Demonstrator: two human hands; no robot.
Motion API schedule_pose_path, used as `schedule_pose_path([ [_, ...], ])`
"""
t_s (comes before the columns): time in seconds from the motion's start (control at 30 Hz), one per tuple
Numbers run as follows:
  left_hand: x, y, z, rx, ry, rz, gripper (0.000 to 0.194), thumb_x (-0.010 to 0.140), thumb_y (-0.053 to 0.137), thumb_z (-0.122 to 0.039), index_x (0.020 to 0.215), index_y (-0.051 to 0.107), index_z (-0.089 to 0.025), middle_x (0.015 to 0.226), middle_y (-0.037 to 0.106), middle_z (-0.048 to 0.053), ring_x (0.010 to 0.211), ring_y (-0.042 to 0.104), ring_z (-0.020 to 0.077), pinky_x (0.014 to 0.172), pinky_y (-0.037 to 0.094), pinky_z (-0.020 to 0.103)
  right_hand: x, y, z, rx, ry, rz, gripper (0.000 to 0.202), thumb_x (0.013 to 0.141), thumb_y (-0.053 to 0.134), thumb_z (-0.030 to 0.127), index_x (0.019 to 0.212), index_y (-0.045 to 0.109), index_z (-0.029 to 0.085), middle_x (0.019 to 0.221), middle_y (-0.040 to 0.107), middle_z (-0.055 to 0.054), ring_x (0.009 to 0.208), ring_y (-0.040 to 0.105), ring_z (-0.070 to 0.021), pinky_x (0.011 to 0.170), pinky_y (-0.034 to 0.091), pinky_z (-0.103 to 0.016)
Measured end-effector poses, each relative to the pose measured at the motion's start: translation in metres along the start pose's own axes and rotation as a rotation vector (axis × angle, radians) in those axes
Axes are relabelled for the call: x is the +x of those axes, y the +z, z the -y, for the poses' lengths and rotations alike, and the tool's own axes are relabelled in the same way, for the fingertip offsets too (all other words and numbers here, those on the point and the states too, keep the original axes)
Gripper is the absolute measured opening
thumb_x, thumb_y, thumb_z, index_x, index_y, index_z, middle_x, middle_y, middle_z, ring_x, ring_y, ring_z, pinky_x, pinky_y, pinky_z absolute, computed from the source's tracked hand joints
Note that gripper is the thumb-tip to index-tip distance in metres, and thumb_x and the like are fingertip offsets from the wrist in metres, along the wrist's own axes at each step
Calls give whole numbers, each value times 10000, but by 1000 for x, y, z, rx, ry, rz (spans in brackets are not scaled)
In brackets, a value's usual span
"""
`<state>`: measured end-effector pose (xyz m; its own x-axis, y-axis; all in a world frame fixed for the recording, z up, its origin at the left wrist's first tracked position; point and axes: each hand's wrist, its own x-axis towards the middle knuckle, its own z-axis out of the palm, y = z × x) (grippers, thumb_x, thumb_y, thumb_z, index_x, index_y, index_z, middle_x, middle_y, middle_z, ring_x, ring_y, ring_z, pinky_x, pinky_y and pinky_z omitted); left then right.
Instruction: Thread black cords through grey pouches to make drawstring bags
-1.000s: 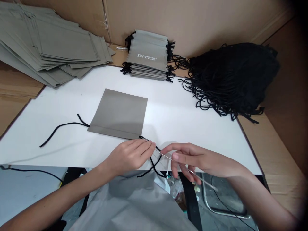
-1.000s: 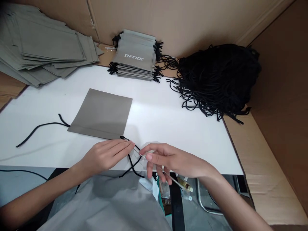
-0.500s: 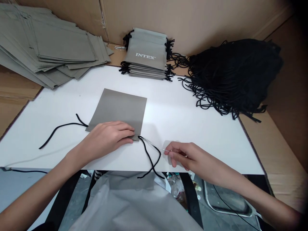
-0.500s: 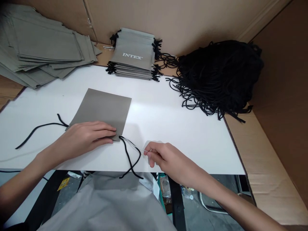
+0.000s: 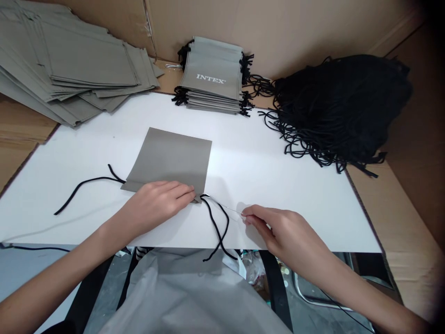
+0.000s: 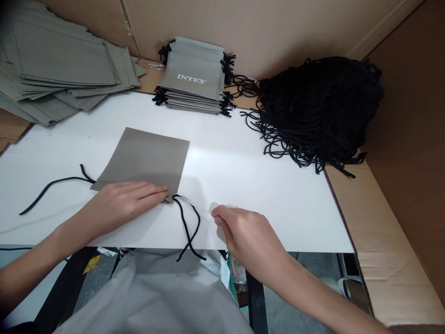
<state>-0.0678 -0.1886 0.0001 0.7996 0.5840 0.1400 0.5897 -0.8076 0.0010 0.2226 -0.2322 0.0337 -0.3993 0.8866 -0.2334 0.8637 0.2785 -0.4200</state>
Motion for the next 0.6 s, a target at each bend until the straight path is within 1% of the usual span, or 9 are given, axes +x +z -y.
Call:
schedule_pose_path([
  [0.1,-3,4,-3,31,16,-118,322,954,420,3,1062,681,-150,1100,755,51,884,717,170,710,532,253,1,4,-2,-95,-70,-100,259,954,448,131,996,696,195,780,740,-36,614,676,-186,507,415,-256],
  [0.2,-6,8,-3,29,25,-248,269,969,445,-31,1026,674,-158,1038,773,31,861,733,155,702,549,238,1,5,-4,-185,-202,-219,284,939,429,73,1012,687,165,794,733,-54,674,663,-201,522,420,-268],
  [0.27,-7,9,-2,-3,5,-334,223,971,483,-61,1014,668,-179,1004,782,6,847,743,142,720,567,231,1,5,-4,-204,-269,-273,291,936,417,47,1019,677,150,828,734,-63,733,652,-203,554,439,-274],
  [0.33,-8,9,-2,-49,-18,-418,172,961,538,-96,1010,665,-200,981,787,-12,832,751,133,737,585,228,0,5,-3,-179,-303,-289,270,950,420,58,1020,665,145,820,722,-58,735,629,-191,570,446,-272],
  [0.43,-10,7,-1,-94,-35,-494,153,935,598,-120,1018,671,-225,959,791,-22,813,760,130,728,609,223,-1,3,-1,-123,-339,-301,229,971,423,93,992,646,142,718,661,-33,646,568,-165,535,419,-259],
  [0.5,-11,5,-1,-116,-35,-530,188,921,619,-115,1053,671,-238,959,793,-20,825,764,137,737,626,229,-1,1,-1,-96,-362,-316,215,970,427,87,970,636,138,680,629,-23,603,538,-152,516,395,-259],
  [0.6,-14,0,-2,-143,-28,-566,268,907,636,-103,1130,657,-251,984,791,-17,862,766,153,780,648,260,-2,-2,-1,-50,-393,-335,194,959,449,66,963,629,137,697,644,-33,602,542,-150,533,391,-270],
])
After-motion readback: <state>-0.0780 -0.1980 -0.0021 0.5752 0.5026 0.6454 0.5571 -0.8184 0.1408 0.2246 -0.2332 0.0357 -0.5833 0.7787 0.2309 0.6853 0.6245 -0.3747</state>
